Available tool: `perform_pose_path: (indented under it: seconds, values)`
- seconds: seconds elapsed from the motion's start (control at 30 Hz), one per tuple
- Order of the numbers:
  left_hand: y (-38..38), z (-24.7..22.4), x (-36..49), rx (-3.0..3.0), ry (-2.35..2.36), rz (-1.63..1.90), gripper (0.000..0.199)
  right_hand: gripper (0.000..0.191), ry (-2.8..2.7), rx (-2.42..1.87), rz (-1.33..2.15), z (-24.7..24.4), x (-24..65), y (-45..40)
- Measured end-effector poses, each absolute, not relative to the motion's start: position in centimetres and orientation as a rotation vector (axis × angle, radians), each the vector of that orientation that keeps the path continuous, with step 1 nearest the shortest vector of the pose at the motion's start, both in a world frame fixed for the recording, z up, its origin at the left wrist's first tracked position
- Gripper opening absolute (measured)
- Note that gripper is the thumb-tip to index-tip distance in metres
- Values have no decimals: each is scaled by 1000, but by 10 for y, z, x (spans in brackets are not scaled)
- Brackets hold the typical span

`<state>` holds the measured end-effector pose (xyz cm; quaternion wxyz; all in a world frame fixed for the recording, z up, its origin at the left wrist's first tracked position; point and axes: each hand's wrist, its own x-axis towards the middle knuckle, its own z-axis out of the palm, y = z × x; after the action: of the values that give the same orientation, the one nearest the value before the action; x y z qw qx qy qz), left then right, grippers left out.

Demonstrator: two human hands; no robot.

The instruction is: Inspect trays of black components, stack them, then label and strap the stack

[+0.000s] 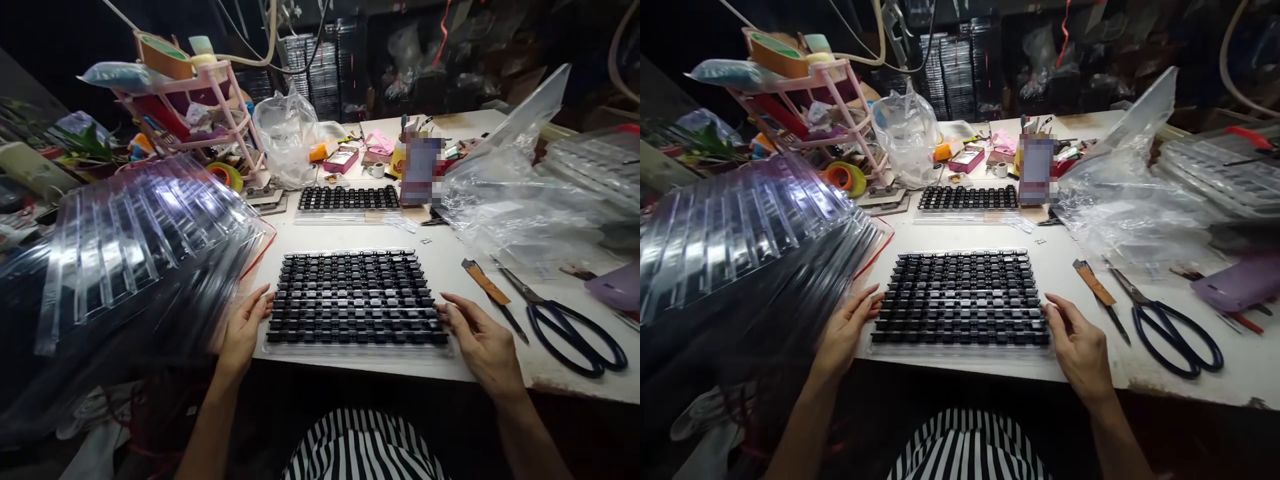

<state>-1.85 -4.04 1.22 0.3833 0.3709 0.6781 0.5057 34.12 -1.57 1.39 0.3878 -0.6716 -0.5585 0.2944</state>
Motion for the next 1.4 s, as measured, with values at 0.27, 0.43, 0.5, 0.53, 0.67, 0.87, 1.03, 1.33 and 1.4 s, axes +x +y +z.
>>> perform_pose_path:
  seconds: [0.27,0.43,0.5,0.53,0.67,0.87,1.03,1.33,1.4]
  values:
    - [-23,5,-26,1071,1866,1249,49,41,-1507,-1619,917,23,345,-4]
    - [-15,3,-24,1055,1856,1256,46,34,-1725,-1612,659,22,335,11]
    - [-11,3,-25,1047,1823,1255,45,33,-1714,-1601,661,22,333,14]
    - [-9,3,-26,1040,1816,1251,45,33,-1692,-1588,688,22,334,15]
    - [1,1,-31,1049,1834,1216,47,31,-1672,-1528,818,28,335,29]
    - [19,0,-40,1001,1771,1187,49,37,-1792,-1579,878,36,331,64]
    - [21,2,-35,935,1642,1336,45,38,-1561,-1460,1030,29,332,72]
    - [9,12,-28,847,1385,1559,40,29,-1136,-1227,1276,26,343,70]
    - [8,11,-30,819,1356,1568,40,27,-1091,-1195,1312,30,342,68]
